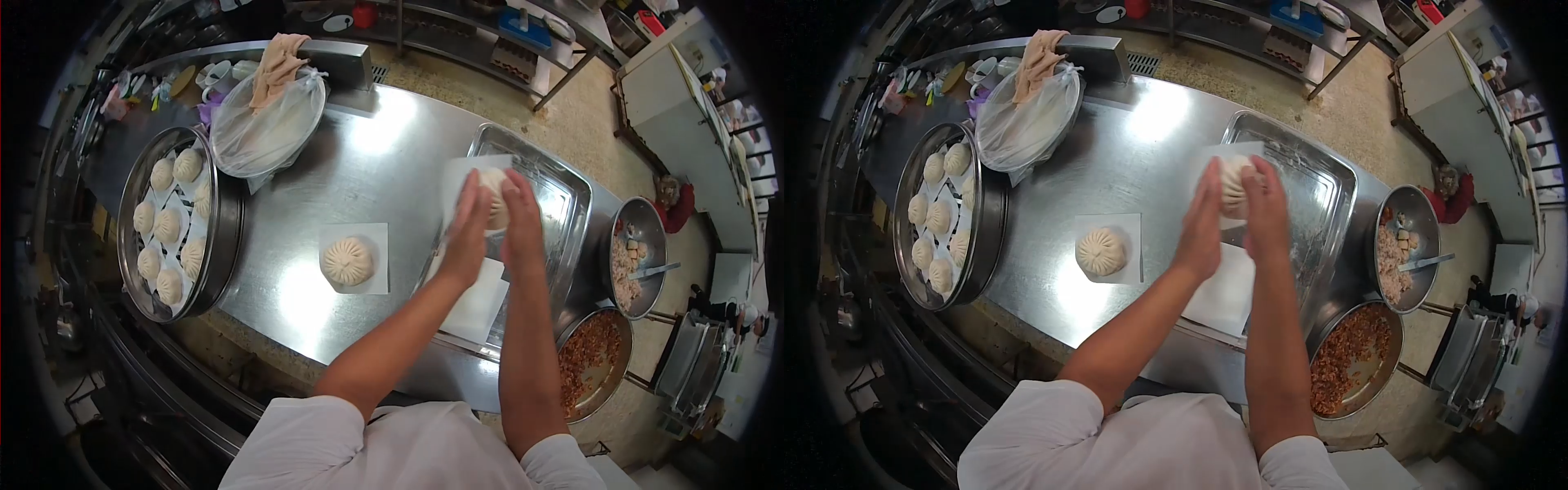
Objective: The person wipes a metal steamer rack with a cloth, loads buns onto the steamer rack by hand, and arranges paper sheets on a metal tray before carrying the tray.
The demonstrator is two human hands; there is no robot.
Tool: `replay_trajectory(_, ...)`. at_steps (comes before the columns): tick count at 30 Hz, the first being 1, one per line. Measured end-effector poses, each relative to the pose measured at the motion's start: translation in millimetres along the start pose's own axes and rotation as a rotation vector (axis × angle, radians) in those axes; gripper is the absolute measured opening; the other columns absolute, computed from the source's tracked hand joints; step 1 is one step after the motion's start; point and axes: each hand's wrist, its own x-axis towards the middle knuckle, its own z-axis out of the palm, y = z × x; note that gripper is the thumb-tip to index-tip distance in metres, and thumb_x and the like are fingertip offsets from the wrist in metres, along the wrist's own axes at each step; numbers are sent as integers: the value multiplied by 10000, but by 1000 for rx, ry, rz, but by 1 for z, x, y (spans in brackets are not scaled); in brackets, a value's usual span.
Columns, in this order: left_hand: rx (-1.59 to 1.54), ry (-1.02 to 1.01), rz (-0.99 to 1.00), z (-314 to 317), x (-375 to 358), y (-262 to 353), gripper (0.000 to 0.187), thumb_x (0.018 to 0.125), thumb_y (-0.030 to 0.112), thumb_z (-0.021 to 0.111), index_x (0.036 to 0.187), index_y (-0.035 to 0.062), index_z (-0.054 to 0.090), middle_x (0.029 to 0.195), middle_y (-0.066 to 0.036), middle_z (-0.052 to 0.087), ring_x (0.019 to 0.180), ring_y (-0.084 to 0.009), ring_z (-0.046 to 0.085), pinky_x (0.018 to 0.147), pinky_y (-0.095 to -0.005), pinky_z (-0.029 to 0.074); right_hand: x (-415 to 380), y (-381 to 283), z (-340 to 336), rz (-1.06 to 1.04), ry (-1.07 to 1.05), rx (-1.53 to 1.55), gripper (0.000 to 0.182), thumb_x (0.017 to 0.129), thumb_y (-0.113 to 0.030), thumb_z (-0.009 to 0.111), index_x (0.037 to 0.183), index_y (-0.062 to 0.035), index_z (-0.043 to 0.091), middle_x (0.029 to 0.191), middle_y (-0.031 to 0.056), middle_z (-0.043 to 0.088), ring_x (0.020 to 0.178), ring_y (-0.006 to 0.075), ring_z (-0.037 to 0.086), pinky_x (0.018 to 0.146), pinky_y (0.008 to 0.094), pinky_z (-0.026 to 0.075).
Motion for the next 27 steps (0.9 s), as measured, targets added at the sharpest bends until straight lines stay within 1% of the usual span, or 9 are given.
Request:
replay_trajectory(4, -41, 57, 141, -54, -6, 32, 684, 1054, 477, 333, 1533, 3, 211, 1556, -123, 285, 1429, -197, 278, 1184, -331, 171, -4, 21, 70, 48, -175, 3, 474, 947, -270, 642, 1327, -14, 521, 1183, 121, 593, 1011, 182, 603, 850, 293, 498)
replay_trajectory(8, -135, 285, -2, -114, 1, 43, 779, 1021, 578, 307, 1536, 6, 191, 1590, -134, 230, 1464, -223, 222, 1195, -347, 103, 22, 93, 118, 155, -246, -92, 462, 965, -326, 600, 1288, 2, 561, 1213, 129, 596, 1054, 195, 591, 894, 308, 472)
replay_trajectory(12, -59, 495, -143, -162, 9, 38, 836, 988, 646, 290, 1547, 35, 178, 1613, -135, 177, 1492, -242, 147, 1194, -361, 48, 23, 102, 112, 268, -275, -137, 473, 979, -366, 563, 1282, -2, 579, 1177, 114, 626, 1089, 195, 578, 941, 315, 444)
replay_trajectory(14, -12, 566, -134, -167, -2, 36, 766, 1002, 570, 374, 1540, 46, 224, 1597, -151, 216, 1484, -261, 175, 1189, -350, 94, 10, 75, 86, 251, -272, -142, 454, 970, -344, 583, 1282, -14, 584, 1174, 111, 630, 1075, 192, 584, 927, 326, 452)
replay_trajectory(16, 370, 481, -64, -158, -30, 39, 720, 971, 513, 500, 1477, 25, 348, 1525, -158, 334, 1377, -281, 343, 1132, -370, 250, -6, 60, 38, 231, -238, -147, 437, 962, -323, 603, 1283, -27, 589, 1171, 107, 635, 1061, 188, 589, 913, 338, 460)
replay_trajectory(21, 1076, 28, -88, -137, -98, -1, 696, 904, 423, 651, 1414, -4, 444, 1326, -226, 526, 1138, -300, 572, 977, -380, 459, -58, 78, -84, -236, -119, -1035, 574, 812, -221, 752, 1327, -61, 557, 1209, 164, 604, 1071, 297, 578, 953, 419, 452)
replay_trajectory(22, 1004, 21, -165, -136, -106, -15, 687, 881, 379, 687, 1398, -12, 457, 1287, -233, 542, 1065, -307, 602, 928, -386, 488, -77, 82, -87, -349, -134, -1171, 638, 784, -235, 766, 1354, -71, 533, 1253, 174, 581, 1115, 331, 560, 982, 429, 436)
replay_trajectory(25, 895, 7, -262, -139, -111, -36, 647, 866, 342, 709, 1359, -21, 497, 1178, -194, 610, 1018, -272, 607, 903, -368, 483, -111, 110, -77, -247, 0, -1477, 750, 746, -274, 778, 1409, -102, 474, 1437, 224, 398, 1256, 408, 427, 1025, 474, 397)
replay_trajectory(27, 622, -11, -552, -137, -105, -31, 564, 900, 333, 689, 1309, -24, 533, 1169, -162, 626, 1044, -229, 597, 907, -333, 468, -114, 111, -73, -222, 72, -1532, 764, 751, -292, 777, 1421, -111, 460, 1479, 227, 341, 1287, 417, 393, 1028, 469, 396)
